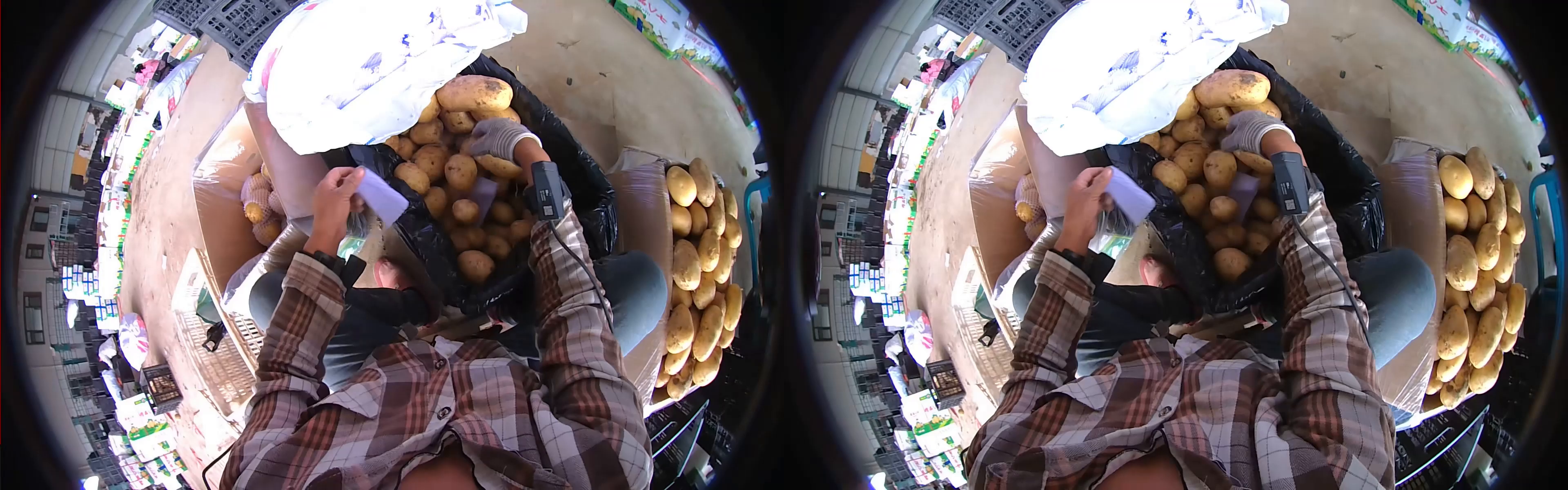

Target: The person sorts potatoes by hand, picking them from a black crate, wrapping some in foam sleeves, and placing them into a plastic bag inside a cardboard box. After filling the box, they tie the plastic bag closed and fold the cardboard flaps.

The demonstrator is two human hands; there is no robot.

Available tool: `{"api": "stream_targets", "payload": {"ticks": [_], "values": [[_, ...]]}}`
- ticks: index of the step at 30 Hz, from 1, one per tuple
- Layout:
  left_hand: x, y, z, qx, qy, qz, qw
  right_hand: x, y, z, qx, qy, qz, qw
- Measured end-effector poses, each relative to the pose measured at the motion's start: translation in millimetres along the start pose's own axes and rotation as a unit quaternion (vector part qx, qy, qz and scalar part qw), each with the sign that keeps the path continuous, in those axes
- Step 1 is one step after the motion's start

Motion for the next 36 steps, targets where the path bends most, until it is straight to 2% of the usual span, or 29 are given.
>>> {"api": "stream_targets", "payload": {"ticks": [1,2,3,4,5,6,7,9,10,12,13,14,15,16,17,19,21,22,25,27,28,29,31,32,33,34,35,36], "values": [[0.5,-0.6,6.6,0.001,-0.046,0.011,0.999,-0.6,0.5,-4.1,-0.079,-0.018,0.018,0.997],[11.9,2.7,10.6,0.042,-0.019,0.008,0.999,6.7,10.5,6.4,-0.081,-0.032,-0.027,0.996],[22.7,4.7,10.6,0.044,-0.022,0.009,0.999,15.8,23.5,22.1,-0.067,-0.054,-0.038,0.996],[32.1,7.1,12.4,0.066,0.051,0.019,0.996,39.8,12.7,34.7,-0.076,-0.109,-0.057,0.99],[38.3,9.5,13.7,0.085,0.124,0.03,0.988,51.6,25.8,53.0,-0.087,-0.07,-0.114,0.987],[33.7,8.3,10.6,0.007,0.356,0.166,0.919,59.8,46.3,75.9,-0.096,-0.031,-0.173,0.98],[26.6,1.7,12.6,0.003,0.355,0.164,0.921,70.8,59.7,93.1,-0.093,-0.033,-0.175,0.98],[0.4,-17.7,22.6,-0.043,0.473,0.205,0.856,84.7,76.1,109.8,-0.194,-0.076,-0.071,0.975],[4.7,-18.6,20.4,-0.046,0.473,0.201,0.856,85.0,80.4,108.8,-0.192,-0.077,-0.075,0.976],[11.0,-14.0,14.5,-0.057,0.378,0.212,0.899,75.9,88.1,100.4,-0.13,-0.077,-0.123,0.981],[10.7,-13.8,10.0,-0.059,0.376,0.209,0.901,77.3,63.6,80.1,-0.05,-0.097,-0.194,0.975],[14.0,-11.7,-1.0,-0.049,0.204,0.111,0.971,80.5,32.5,52.7,0.049,-0.052,-0.116,0.991],[18.3,-11.4,-8.1,-0.037,0.023,0.008,0.999,80.7,11.8,38.5,0.146,-0.006,-0.035,0.989],[12.4,-13.4,-10.5,-0.033,-0.061,0.021,0.997,69.2,21.9,32.0,0.15,-0.007,-0.033,0.988],[13.9,-10.7,-10.6,-0.032,-0.064,0.019,0.997,52.2,41.5,18.3,0.119,-0.034,-0.037,0.992],[18.6,-3.0,-10.8,-0.083,-0.206,0.015,0.975,41.7,58.8,17.3,0.09,-0.062,-0.038,0.993],[20.3,3.5,-5.3,-0.068,-0.214,0.004,0.974,59.3,66.4,29.4,-0.114,-0.22,-0.06,0.967],[19.5,7.1,1.2,-0.058,-0.218,0.023,0.974,68.2,84.1,54.1,-0.093,-0.334,-0.036,0.937],[17.1,12.8,10.6,-0.04,-0.227,0.061,0.971,66.4,117.0,106.4,-0.232,-0.336,-0.084,0.909],[21.3,14.5,11.0,-0.035,-0.172,0.033,0.984,54.2,140.6,111.8,-0.248,-0.31,-0.102,0.912],[13.9,10.0,13.1,-0.029,-0.183,0.013,0.983,66.0,114.0,91.0,-0.167,-0.243,-0.096,0.951],[15.4,7.1,12.9,-0.048,-0.183,0.014,0.982,79.1,87.1,71.5,-0.128,-0.228,-0.109,0.959],[13.4,12.6,14.9,-0.015,-0.22,0.012,0.975,67.8,100.7,70.5,-0.146,-0.091,-0.107,0.979],[14.3,14.5,13.9,-0.029,-0.223,0.016,0.974,69.9,100.9,61.5,-0.141,-0.02,-0.122,0.982],[13.9,17.1,15.6,-0.005,-0.253,0.04,0.967,56.0,89.6,57.6,-0.115,0.076,-0.057,0.989],[14.8,18.7,15.4,0.024,-0.282,0.062,0.957,34.8,99.2,60.8,-0.126,0.219,-0.106,0.962],[17.9,20.9,13.1,0.022,-0.285,0.062,0.956,12.7,108.6,64.2,-0.135,0.357,-0.147,0.912],[19.5,25.2,15.1,0.041,-0.285,0.087,0.954,10.4,103.6,62.0,-0.137,0.354,-0.142,0.914]]}}
Point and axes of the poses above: each hand's wrist, its own y-axis towards the middle knuckle, its own z-axis out of the palm, x = y × z, the point moved 3 cm from there along y, towards the middle knuckle, and after that the axes turned 11 degrees about x, right-handed, at the moved point
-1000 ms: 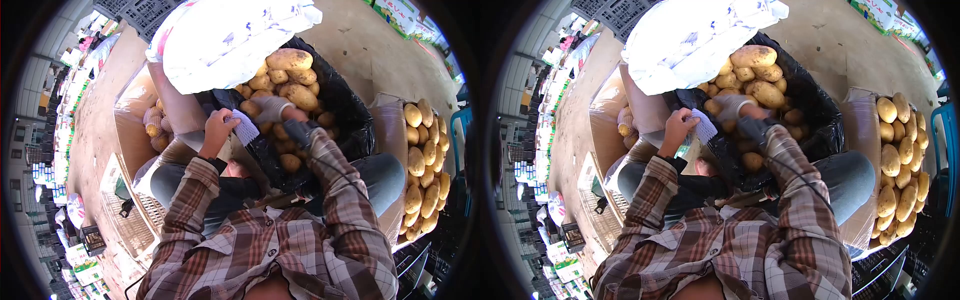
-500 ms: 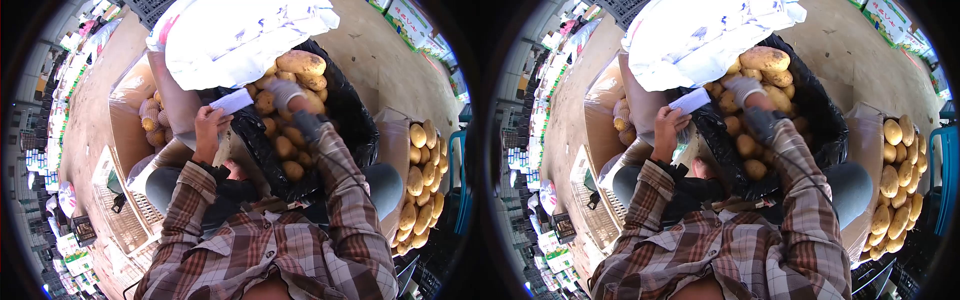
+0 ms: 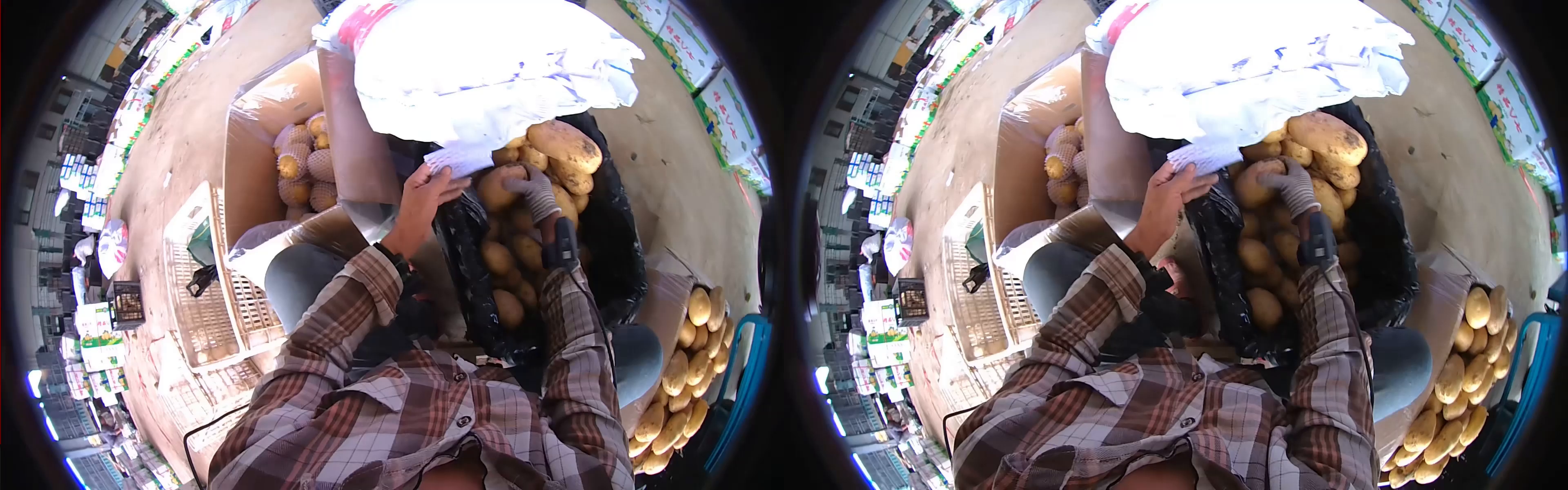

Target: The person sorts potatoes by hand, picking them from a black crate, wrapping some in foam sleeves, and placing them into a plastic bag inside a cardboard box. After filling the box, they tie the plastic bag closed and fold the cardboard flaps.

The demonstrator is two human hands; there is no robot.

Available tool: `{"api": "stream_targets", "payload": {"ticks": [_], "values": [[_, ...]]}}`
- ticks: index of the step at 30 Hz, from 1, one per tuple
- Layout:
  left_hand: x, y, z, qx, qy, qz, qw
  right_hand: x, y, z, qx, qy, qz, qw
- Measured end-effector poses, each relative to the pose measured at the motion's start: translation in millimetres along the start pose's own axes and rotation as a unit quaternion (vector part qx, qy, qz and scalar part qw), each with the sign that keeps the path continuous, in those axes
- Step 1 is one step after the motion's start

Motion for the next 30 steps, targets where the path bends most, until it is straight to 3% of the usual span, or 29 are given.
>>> {"api": "stream_targets", "payload": {"ticks": [2,3,7,9,10,11,13,16,19,22,25,27,28,29,30], "values": [[1.1,0.5,14.3,0.054,0.023,0.012,0.998,12.2,-21.4,-11.4,0.072,0.321,-0.076,0.941],[-0.8,-0.5,24.8,0.065,0.014,0.011,0.998,24.6,-33.0,-9.8,0.096,0.405,-0.118,0.902],[-15.8,-9.8,50.1,0.138,0.05,0.048,0.988,66.8,-69.6,-5.8,0.103,0.438,-0.166,0.878],[-23.7,-20.8,59.8,0.179,0.092,-0.069,0.977,89.5,-82.6,13.3,0.17,0.517,-0.171,0.821],[-19.8,-24.5,58.7,0.18,0.092,-0.066,0.977,102.7,-91.4,18.7,0.113,0.525,-0.155,0.829],[-15.2,-26.5,56.3,0.177,0.167,-0.032,0.969,97.1,-90.8,18.8,0.113,0.523,-0.158,0.83],[-9.9,-34.5,59.5,0.174,0.242,0.004,0.955,86.1,-89.5,17.3,0.019,0.414,-0.092,0.905],[-19.7,-62.2,82.3,0.168,0.344,0.184,0.905,90.3,-104.1,20.1,-0.048,0.342,-0.101,0.933],[-25.6,-88.5,90.5,0.108,0.458,0.221,0.855,89.7,-103.7,24.9,-0.12,0.239,-0.155,0.951],[-10.1,-101.7,82.1,0.055,0.507,0.171,0.843,82.3,-107.4,31.9,-0.138,0.137,-0.127,0.973],[-4.2,-111.9,81.6,0.045,0.561,0.21,0.799,68.7,-105.5,33.7,-0.161,0.064,-0.094,0.98],[-7.8,-120.3,84.7,0.05,0.579,0.214,0.785,54.7,-101.7,31.0,-0.134,0.05,-0.098,0.985],[-5.0,-122.9,86.2,0.1,0.603,0.211,0.762,46.0,-99.3,26.3,-0.13,0.111,-0.099,0.98],[-3.5,-125.9,88.6,0.133,0.612,0.209,0.751,39.6,-95.7,21.0,-0.131,0.065,-0.108,0.983],[-1.5,-128.7,90.6,0.166,0.619,0.207,0.739,25.3,-94.6,10.6,-0.142,0.131,-0.037,0.981]]}}
Point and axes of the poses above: each hand's wrist, its own y-axis towards the middle knuckle, its own z-axis out of the palm, x = y × z, the point moved 3 cm from there along y, towards the middle knuckle, and after that the axes turned 11 degrees about x, right-handed, at the moved point
